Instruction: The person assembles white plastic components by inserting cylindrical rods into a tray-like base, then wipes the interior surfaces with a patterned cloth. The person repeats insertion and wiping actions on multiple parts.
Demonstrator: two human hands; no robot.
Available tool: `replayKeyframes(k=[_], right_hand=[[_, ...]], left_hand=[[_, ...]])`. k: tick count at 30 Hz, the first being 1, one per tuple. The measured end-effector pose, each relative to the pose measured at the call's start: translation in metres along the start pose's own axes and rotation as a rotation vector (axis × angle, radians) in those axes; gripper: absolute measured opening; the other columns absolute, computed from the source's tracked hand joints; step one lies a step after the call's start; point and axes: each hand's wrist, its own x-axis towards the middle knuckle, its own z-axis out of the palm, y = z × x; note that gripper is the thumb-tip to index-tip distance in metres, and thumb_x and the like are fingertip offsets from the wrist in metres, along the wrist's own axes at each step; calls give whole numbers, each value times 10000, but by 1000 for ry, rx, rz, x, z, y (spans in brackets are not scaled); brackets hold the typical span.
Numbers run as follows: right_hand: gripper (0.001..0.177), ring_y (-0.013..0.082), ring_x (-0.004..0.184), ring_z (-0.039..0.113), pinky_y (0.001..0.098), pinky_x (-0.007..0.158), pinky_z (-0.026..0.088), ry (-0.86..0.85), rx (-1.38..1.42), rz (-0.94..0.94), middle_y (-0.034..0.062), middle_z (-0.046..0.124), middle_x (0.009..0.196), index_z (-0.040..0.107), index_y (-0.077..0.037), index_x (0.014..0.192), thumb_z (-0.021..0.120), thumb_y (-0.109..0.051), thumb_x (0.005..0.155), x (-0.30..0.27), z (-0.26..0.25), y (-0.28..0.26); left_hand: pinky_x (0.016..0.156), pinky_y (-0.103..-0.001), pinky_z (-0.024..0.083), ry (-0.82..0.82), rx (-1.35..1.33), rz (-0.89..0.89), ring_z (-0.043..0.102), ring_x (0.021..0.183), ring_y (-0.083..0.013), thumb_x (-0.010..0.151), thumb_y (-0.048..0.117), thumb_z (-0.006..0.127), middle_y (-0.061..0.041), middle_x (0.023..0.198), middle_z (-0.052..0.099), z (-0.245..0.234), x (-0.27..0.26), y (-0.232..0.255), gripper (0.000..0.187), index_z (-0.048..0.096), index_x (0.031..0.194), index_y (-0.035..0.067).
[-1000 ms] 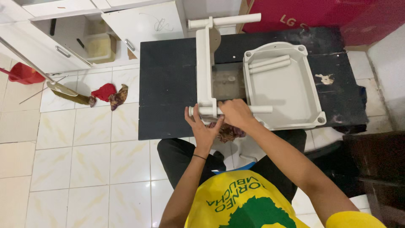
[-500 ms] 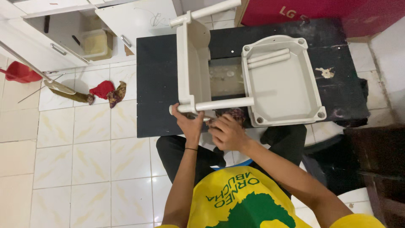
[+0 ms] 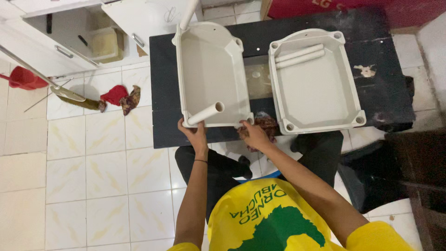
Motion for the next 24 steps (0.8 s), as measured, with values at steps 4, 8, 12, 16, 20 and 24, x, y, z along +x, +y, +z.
replayKeyframes(k=[4,8,12,16,20,24], right_hand=[[657,408,1083,662,478,904,534,94,-64,-27,213,663,1190,471,-168,1489,700,-211,875,6,-13,-1],[841,470,1238,527,496,965,484,139,-33,-155,240,453,1444,366,-142,1537,722,-142,776,-3,-26,4],[940,488,1217,551,509,989,489,214,-155,-16,236,438,1436,300,-168,1581,730,-130,746,-23,-25,10],[754,499,1102,615,516,911,537,110,-346,84,281,336,1513,447,-237,1502,763,-187,820,-39,-12,25],[695,501,973,658,511,851,567,37,-342,46,331,269,1532,555,-204,1389,788,-142,738,-33,-1,43],[503,477,1022,658,504,894,541,139,-271,65,281,541,1336,652,-119,1286,719,-61,792,-23,0,51]], left_hand=[[836,-422,600,-6,-44,-151,569,1136,-220,949,221,660,-124,1347,484,-1,14,-25,762,161,1523,173],[843,-456,607,-4,-46,-283,682,980,-272,973,270,657,-170,1259,554,-2,17,-60,715,216,1519,134],[861,-476,619,-1,-111,-361,717,950,-288,970,254,646,-151,1245,552,0,26,-86,646,254,1466,118],[827,-500,634,31,-83,-367,732,920,-313,954,191,625,-180,1211,584,-9,34,-92,599,258,1413,77],[800,-527,650,41,-66,-352,721,915,-324,939,138,601,-194,1203,578,-18,41,-83,594,248,1409,50],[766,-520,657,1,-3,-341,738,919,-303,936,146,598,-187,1197,597,-35,43,-74,576,290,1412,42]])
